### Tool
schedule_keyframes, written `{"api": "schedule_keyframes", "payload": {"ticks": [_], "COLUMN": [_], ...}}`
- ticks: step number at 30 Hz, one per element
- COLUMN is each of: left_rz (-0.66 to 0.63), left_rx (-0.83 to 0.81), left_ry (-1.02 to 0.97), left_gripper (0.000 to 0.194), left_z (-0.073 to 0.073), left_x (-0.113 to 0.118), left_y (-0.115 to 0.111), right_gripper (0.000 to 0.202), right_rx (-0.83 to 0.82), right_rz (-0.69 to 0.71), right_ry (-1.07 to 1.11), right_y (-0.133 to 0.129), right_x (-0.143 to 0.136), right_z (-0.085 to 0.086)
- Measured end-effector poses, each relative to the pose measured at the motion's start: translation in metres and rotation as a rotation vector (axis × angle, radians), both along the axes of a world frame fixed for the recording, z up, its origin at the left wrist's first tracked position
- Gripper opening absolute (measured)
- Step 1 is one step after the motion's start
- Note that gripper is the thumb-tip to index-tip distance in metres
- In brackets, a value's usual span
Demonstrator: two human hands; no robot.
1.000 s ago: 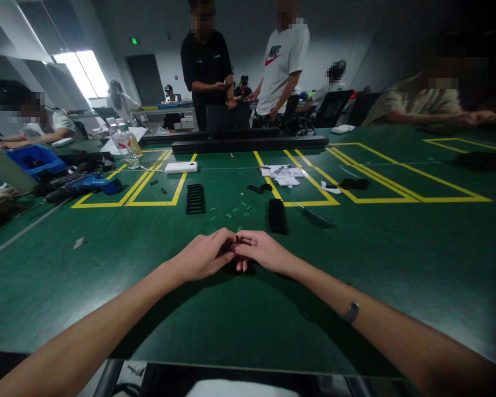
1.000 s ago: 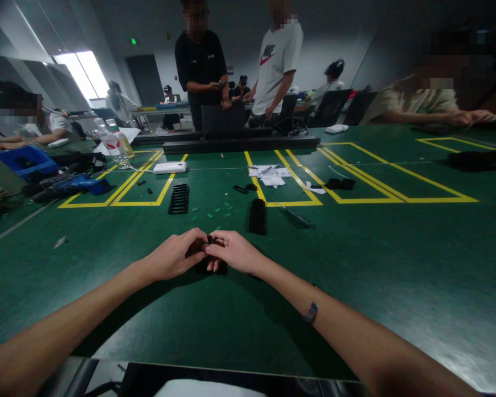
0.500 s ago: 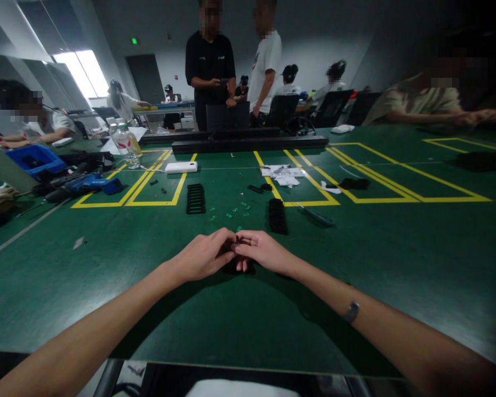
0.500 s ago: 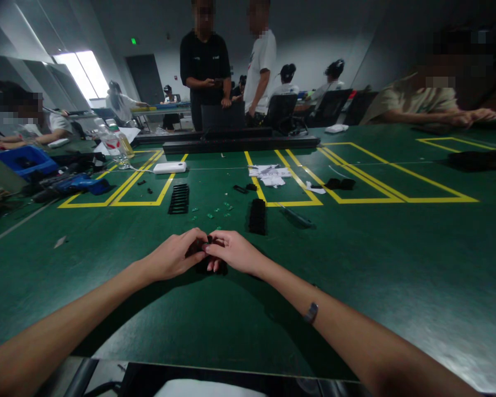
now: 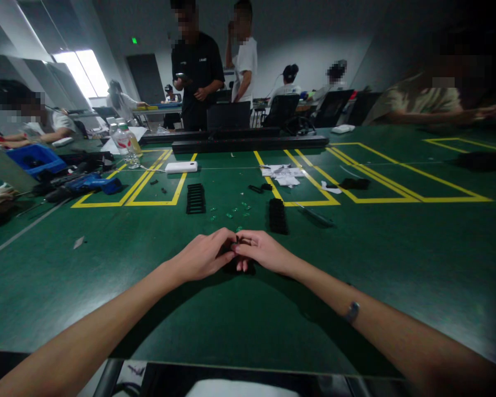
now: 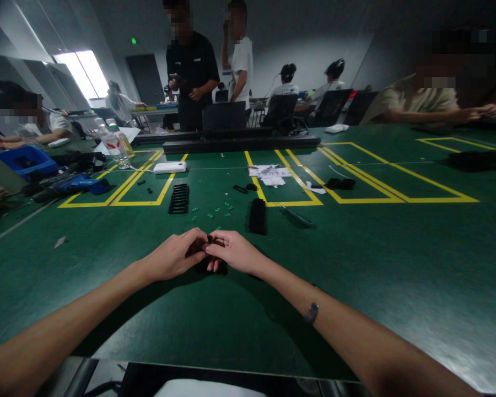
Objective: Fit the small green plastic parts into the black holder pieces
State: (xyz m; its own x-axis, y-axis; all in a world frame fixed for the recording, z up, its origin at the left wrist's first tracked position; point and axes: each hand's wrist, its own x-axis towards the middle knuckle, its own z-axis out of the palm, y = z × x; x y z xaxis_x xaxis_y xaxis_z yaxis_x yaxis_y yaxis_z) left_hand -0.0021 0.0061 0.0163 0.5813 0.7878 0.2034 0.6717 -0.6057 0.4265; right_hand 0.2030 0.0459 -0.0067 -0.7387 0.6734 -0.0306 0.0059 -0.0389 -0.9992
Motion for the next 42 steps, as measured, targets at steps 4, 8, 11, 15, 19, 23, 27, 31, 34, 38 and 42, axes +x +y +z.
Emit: {"api": "schedule_keyframes", "payload": {"ticks": [4, 8, 11, 15, 19, 23, 27, 31, 34, 38, 42], "left_rz": [0.005, 0.001, 0.001, 0.000, 0.005, -0.001, -0.005, -0.005, -0.001, 0.001, 0.002], "left_rx": [-0.001, 0.005, 0.013, 0.004, 0.003, 0.011, 0.014, -0.001, -0.007, -0.011, -0.006], "left_ry": [0.008, 0.003, 0.002, -0.002, 0.001, 0.006, 0.006, 0.005, -0.001, -0.004, -0.004], "left_gripper": [0.019, 0.019, 0.019, 0.018, 0.018, 0.019, 0.019, 0.019, 0.019, 0.019, 0.019], "left_z": [-0.0001, -0.0005, -0.0005, -0.0004, -0.0003, -0.0002, -0.0007, -0.0015, -0.0014, -0.0006, -0.0005], "left_x": [0.0003, 0.0000, 0.0000, 0.0000, 0.0001, -0.0002, -0.0005, -0.0003, 0.0000, 0.0000, 0.0000], "left_y": [-0.0002, 0.0003, 0.0004, -0.0003, -0.0004, 0.0000, 0.0003, 0.0006, 0.0007, 0.0002, 0.0000], "right_gripper": [0.028, 0.028, 0.028, 0.027, 0.028, 0.028, 0.026, 0.024, 0.024, 0.023, 0.023], "right_rx": [0.003, 0.003, 0.006, 0.002, 0.006, -0.003, 0.002, 0.007, 0.009, 0.008, 0.008], "right_rz": [0.001, 0.002, -0.003, -0.004, -0.001, -0.008, -0.002, 0.001, -0.001, 0.001, 0.003], "right_ry": [-0.002, 0.002, -0.003, 0.003, 0.002, 0.001, 0.009, 0.017, 0.018, 0.016, 0.014], "right_y": [0.0010, 0.0010, 0.0006, 0.0004, 0.0000, -0.0003, 0.0004, 0.0014, 0.0018, 0.0017, 0.0012], "right_x": [0.0001, -0.0001, 0.0000, 0.0000, -0.0001, -0.0001, -0.0002, -0.0004, -0.0004, -0.0004, -0.0003], "right_z": [-0.0018, -0.0016, -0.0007, -0.0004, -0.0003, 0.0009, -0.0002, -0.0033, -0.0043, -0.0033, -0.0019]}}
